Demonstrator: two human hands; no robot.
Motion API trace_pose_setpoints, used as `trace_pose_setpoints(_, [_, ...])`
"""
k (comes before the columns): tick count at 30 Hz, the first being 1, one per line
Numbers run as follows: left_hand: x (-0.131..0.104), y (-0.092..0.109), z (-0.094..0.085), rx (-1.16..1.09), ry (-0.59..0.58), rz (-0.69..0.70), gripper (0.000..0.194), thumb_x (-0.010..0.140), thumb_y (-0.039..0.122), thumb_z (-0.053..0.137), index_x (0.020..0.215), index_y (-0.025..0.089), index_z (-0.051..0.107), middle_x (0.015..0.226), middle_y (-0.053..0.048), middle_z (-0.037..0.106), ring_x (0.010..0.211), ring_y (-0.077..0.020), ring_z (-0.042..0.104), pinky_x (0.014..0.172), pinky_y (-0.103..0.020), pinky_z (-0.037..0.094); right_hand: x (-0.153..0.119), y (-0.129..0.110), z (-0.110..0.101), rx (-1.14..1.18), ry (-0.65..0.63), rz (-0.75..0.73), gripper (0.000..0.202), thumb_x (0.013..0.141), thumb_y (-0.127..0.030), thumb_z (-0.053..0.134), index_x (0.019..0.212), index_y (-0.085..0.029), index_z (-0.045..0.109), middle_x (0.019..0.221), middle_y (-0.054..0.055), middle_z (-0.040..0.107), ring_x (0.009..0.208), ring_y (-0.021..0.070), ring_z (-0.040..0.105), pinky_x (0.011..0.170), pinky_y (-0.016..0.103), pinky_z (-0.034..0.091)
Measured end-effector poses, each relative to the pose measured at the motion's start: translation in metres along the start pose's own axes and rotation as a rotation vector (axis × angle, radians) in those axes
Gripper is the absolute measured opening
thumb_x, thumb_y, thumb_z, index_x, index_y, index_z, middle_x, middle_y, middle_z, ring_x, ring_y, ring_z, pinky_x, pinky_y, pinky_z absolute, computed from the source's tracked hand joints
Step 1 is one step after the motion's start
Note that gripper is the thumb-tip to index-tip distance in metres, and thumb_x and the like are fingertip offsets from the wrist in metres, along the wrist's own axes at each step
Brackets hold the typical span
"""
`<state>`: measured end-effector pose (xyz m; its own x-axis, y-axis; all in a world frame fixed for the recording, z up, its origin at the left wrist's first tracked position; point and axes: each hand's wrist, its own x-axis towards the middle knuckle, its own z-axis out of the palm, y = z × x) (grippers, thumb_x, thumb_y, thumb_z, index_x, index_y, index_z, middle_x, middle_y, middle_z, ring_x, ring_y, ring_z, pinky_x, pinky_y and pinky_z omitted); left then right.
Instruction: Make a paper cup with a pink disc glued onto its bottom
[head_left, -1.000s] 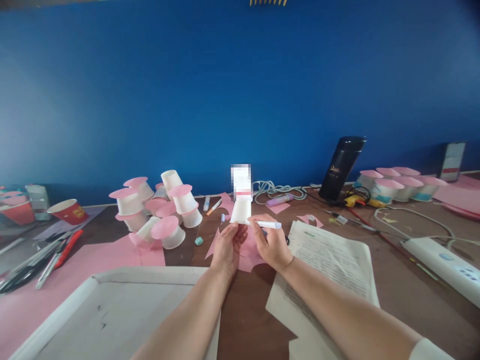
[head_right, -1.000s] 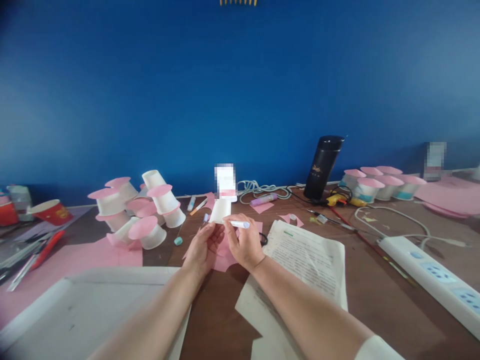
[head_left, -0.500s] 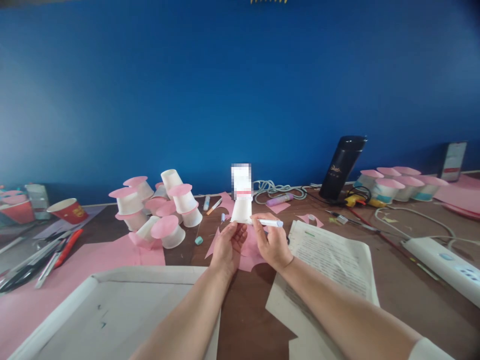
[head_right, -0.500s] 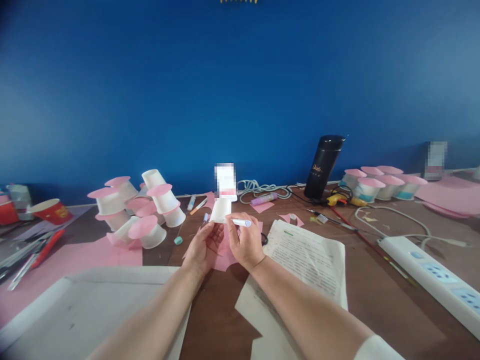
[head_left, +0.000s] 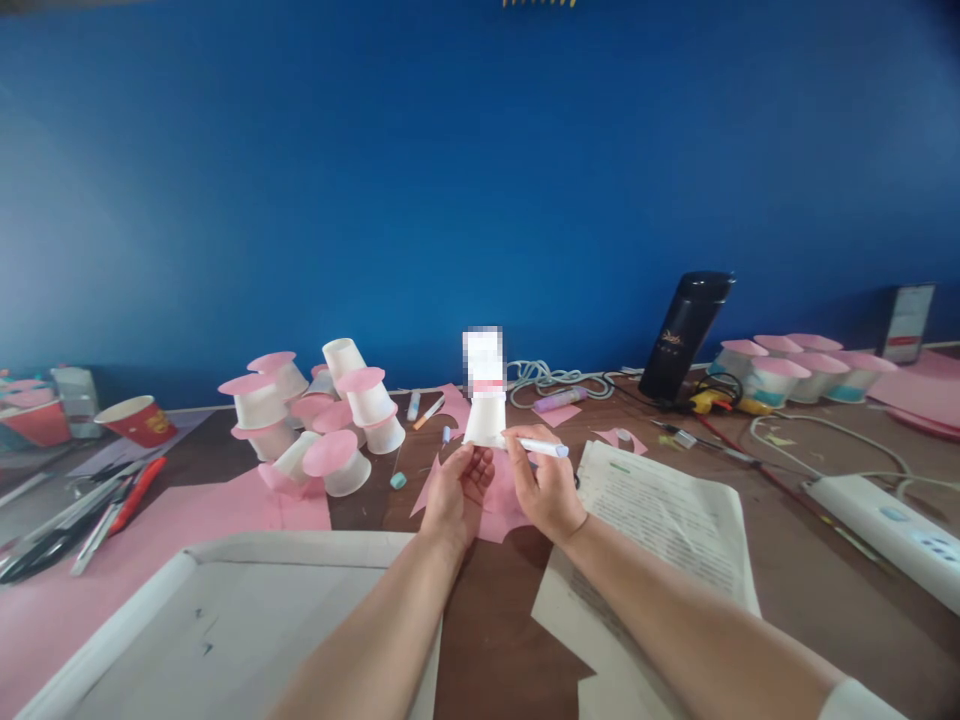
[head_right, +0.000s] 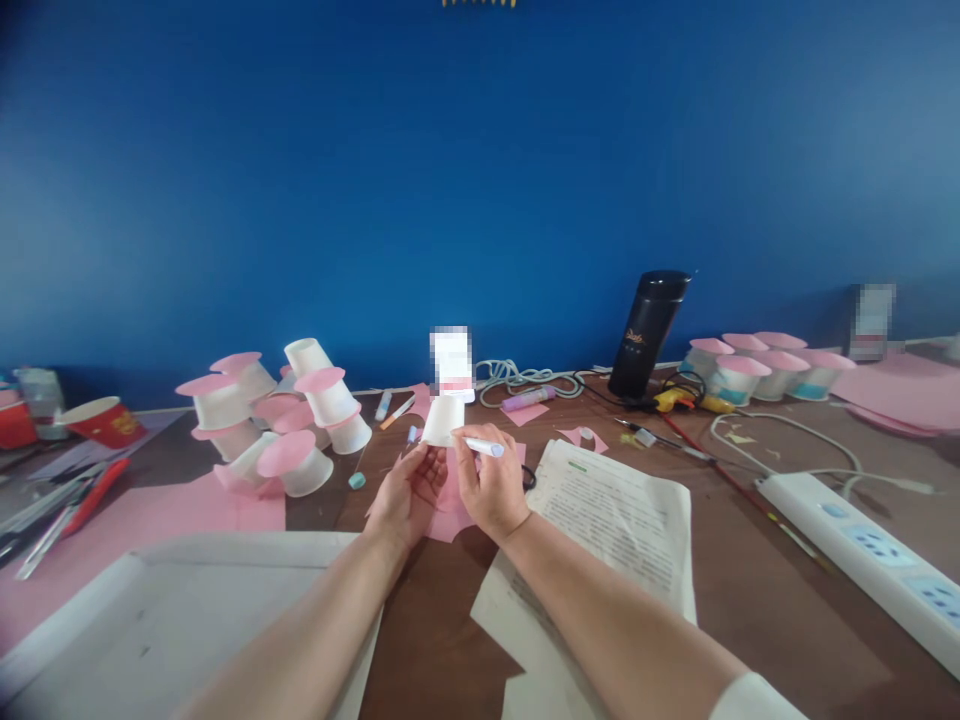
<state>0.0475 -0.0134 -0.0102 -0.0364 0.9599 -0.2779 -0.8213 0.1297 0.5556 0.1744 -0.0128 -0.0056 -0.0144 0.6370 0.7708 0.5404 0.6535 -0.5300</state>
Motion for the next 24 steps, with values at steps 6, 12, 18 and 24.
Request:
trace_pose_setpoints(6, [0.0002, 0.0025, 0.0008, -0.033, 0.028, -0.044, 0.011, 0.086, 0.008, 0.054, 0.081, 0.007, 0.064, 0.071, -0.007, 0.066, 0.064, -0.0106, 0.066, 0.059, -0.019, 0.055, -0.0006, 0.0004, 0.0010, 0.032, 0.048, 0.033, 0.017, 0.094, -0.026, 0.044, 0.097, -0.021, 0.060, 0.094, 0.009, 0.068, 0.091, 0.0222, 0.063, 0.083, 0.039, 0.048])
trace_pose_setpoints(12, [0.0004, 0.0032, 0.0009, -0.040, 0.025, -0.052, 0.011, 0.086, 0.008, 0.053, 0.081, 0.007, 0.063, 0.071, -0.007, 0.066, 0.064, -0.0107, 0.066, 0.059, -0.019, 0.055, -0.0007, -0.0001, 0.0002, -0.025, 0.015, 0.017, 0.015, 0.093, -0.025, 0.045, 0.094, -0.021, 0.060, 0.091, 0.007, 0.068, 0.088, 0.0215, 0.064, 0.082, 0.038, 0.047])
trace_pose_setpoints(18, [0.0003, 0.0043, 0.0003, -0.036, 0.037, -0.062, 0.011, 0.086, 0.009, 0.054, 0.080, 0.008, 0.063, 0.070, -0.006, 0.066, 0.063, -0.0108, 0.066, 0.056, -0.018, 0.055, -0.0008, -0.0001, -0.0001, -0.014, -0.027, 0.016, 0.015, 0.093, -0.025, 0.045, 0.093, -0.022, 0.060, 0.090, 0.007, 0.069, 0.088, 0.0215, 0.063, 0.081, 0.037, 0.048])
trace_pose_setpoints(24, [0.0032, 0.0035, -0.0023, -0.038, 0.042, -0.071, 0.010, 0.085, 0.009, 0.054, 0.080, 0.008, 0.063, 0.070, -0.006, 0.066, 0.063, -0.0110, 0.067, 0.055, -0.018, 0.055, -0.0004, 0.0004, -0.0008, -0.003, -0.002, 0.043, 0.017, 0.093, -0.027, 0.044, 0.093, -0.021, 0.061, 0.090, 0.008, 0.069, 0.090, 0.0228, 0.063, 0.082, 0.038, 0.048])
